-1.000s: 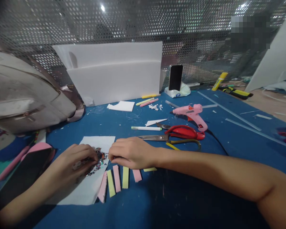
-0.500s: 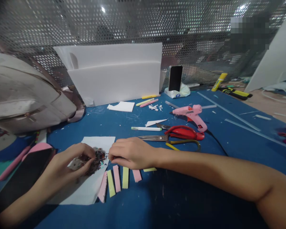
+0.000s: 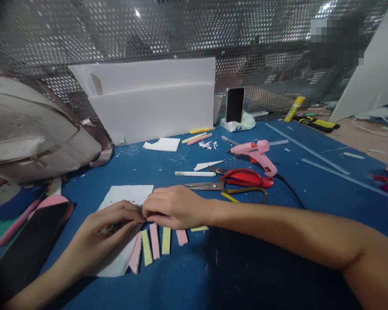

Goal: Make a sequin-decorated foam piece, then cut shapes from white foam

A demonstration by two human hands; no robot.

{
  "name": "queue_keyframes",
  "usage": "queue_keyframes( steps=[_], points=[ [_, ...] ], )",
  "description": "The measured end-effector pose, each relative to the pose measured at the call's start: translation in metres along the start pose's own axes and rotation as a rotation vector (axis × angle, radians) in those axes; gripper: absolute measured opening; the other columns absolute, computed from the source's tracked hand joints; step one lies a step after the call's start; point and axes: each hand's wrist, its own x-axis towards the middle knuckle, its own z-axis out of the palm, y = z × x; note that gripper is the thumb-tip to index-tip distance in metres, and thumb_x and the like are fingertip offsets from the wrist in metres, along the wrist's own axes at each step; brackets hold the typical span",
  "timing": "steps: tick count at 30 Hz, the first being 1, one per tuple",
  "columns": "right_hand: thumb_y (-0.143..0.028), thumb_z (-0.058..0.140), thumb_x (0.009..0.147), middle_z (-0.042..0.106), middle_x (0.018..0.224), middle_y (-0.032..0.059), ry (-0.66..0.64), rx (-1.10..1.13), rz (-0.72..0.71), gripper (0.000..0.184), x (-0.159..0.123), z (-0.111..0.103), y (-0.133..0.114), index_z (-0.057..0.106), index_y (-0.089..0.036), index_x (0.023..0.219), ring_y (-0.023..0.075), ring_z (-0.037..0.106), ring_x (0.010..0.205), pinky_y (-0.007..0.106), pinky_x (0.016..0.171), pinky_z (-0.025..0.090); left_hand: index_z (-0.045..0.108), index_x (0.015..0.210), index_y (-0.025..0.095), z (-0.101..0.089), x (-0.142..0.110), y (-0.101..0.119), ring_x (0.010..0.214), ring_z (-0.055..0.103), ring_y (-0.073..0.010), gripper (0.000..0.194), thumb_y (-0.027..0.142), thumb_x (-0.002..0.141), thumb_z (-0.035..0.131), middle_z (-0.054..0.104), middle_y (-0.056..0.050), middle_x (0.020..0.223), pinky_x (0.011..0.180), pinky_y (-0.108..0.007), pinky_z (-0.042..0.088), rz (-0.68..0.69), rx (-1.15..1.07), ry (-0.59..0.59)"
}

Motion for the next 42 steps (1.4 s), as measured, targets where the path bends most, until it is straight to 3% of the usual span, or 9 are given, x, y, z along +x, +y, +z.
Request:
queue_keyframes(
  steps=[10,20,42],
  points=[
    [-0.023,0.041,0.097,0.060,0.087,0.0027,0.042,0.011,-0.018,0.016,0.000,0.002,0.001,0.054,-0.017,0.091,0.0135,0.048,0.083,0.026,0.073,0.037,0.065,0.086,0.024,0.005,-0.006,-0.005,0.082,0.062,-0.0153,0.013,0.014,0.089,0.057,0.069,0.000,0.086,0.077,-0.032,0.047,0.074,0.065,0.036],
    [-0.022,0.039,0.097,0.059,0.083,0.0036,0.032,-0.002,-0.004,0.018,0.000,0.001,0.000,0.054,-0.017,0.090,0.0141,0.047,0.080,0.027,0.070,0.035,0.061,0.085,0.022,0.004,-0.007,-0.005,0.063,0.057,-0.0131,0.002,0.024,0.086,0.061,0.064,0.001,0.075,0.061,-0.027,0.045,-0.022,0.106,0.067],
    [-0.019,0.043,0.095,0.057,0.082,0.0018,0.055,-0.001,0.003,0.012,-0.001,0.001,0.001,0.054,-0.017,0.089,0.0131,0.046,0.079,0.026,0.069,0.036,0.060,0.085,0.023,0.002,-0.013,-0.006,0.069,0.058,-0.0140,0.005,0.019,0.086,0.062,0.063,0.002,0.076,0.066,-0.029,0.043,0.034,0.117,0.126]
  ],
)
